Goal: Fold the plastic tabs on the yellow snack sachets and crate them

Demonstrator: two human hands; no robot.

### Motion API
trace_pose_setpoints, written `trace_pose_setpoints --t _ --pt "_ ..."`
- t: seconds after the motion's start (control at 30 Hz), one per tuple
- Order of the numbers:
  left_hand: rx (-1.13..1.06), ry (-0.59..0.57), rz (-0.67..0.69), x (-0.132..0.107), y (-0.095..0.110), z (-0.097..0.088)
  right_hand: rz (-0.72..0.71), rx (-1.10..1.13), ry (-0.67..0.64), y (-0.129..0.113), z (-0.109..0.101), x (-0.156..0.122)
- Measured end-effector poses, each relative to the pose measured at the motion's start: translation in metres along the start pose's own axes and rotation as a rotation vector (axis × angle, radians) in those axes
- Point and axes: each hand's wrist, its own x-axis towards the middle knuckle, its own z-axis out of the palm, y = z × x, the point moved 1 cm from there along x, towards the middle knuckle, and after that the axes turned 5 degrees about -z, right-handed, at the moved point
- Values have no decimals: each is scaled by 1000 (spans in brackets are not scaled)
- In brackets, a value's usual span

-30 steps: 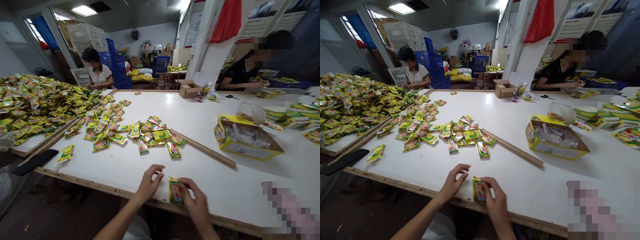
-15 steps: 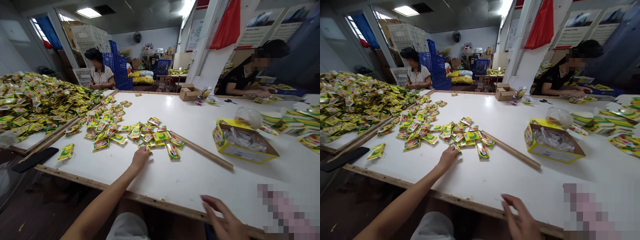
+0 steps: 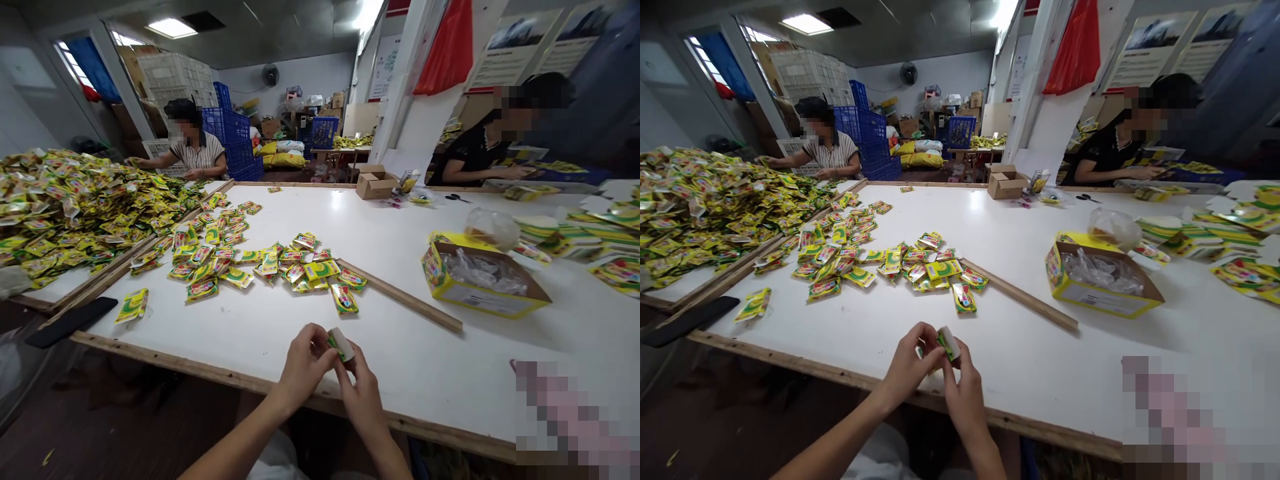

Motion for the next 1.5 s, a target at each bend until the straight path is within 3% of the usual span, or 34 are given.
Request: trace_pose_setpoints --t 0.1,0.17,0.23,0.33,0.53,0.67,0.83,1.03,1.33,1.5 --pt "-33 -43 82 -3 -9 -6 35 104 -35 6 -10 2" --pt "-128 -171 69 -5 -17 -8 58 162 32 12 -12 2" --pt "-223 -209 36 -8 -26 -9 59 195 113 17 -11 2" --pt "-294 -145 7 -12 -36 -10 9 171 132 19 -6 2" --pt "-222 -152 3 -9 -43 -15 -73 47 -45 6 1 14" --pt "-208 -67 75 -5 -42 -17 -137 25 -18 3 4 20" --pt "-420 -36 18 -3 -42 -14 -63 114 86 9 8 17" --pt "-251 -56 75 -6 -37 -18 -163 41 0 4 6 15" --pt "-236 61 -81 -2 -28 -10 -15 -17 42 0 8 22" --pt "-267 69 -111 0 -30 -9 28 40 40 -3 8 26"
